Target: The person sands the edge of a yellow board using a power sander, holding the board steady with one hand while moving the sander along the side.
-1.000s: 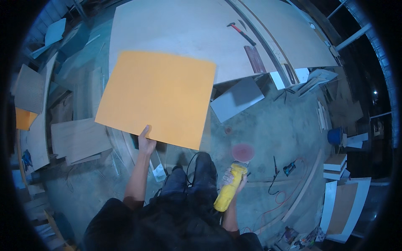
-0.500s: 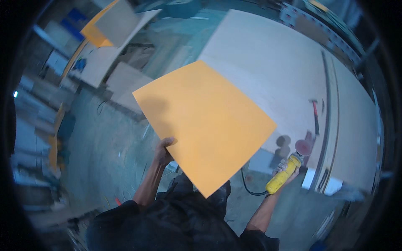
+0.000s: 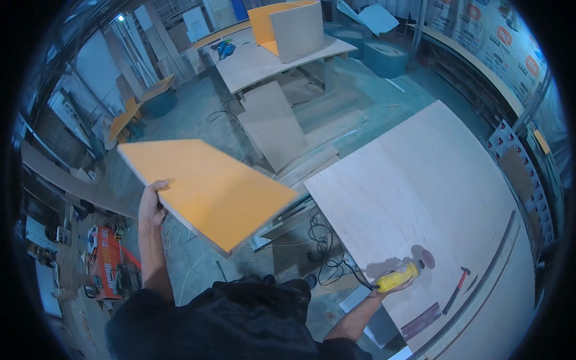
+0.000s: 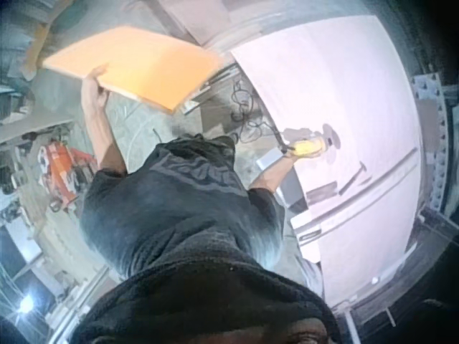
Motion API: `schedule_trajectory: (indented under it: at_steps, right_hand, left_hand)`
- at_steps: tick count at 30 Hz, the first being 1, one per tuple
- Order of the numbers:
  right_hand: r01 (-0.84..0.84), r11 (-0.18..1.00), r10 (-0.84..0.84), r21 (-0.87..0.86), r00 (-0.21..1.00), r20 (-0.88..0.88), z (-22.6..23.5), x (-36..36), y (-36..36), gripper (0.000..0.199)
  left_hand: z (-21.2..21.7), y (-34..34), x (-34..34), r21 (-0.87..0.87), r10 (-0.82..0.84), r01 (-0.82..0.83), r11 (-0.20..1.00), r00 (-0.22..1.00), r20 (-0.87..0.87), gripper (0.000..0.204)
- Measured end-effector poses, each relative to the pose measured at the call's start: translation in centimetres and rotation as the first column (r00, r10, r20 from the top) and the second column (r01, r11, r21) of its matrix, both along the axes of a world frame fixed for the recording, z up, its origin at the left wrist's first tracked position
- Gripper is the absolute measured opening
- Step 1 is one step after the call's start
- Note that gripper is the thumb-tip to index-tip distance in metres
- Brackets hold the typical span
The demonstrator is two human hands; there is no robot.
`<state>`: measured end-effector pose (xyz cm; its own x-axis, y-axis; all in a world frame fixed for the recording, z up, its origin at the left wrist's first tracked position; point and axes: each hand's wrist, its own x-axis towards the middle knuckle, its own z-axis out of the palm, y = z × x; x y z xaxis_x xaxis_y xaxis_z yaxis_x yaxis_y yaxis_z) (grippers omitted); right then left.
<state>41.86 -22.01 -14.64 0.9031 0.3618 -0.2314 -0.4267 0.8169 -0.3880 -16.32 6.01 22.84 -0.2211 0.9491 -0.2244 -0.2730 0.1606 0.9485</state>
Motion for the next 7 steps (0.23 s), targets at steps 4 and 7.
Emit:
schedule_trajectory:
  at_steps: [4,7]
  right_hand:
    - [-0.032,0.999,0.032,0.035,0.999,0.002,0.1,0.2,3.2,0.044]
    - [-0.195,0.909,0.288,0.367,0.933,-0.217,-0.7,0.0,-0.9,0.047]
  left_hand:
    - [-2.5,3.2,-7.9,-0.025,0.213,-0.215,0.976,0.975,-0.055,0.032]
    - [-4.5,0.2,-12.7,0.065,0.334,-0.329,0.942,0.940,-0.077,0.043]
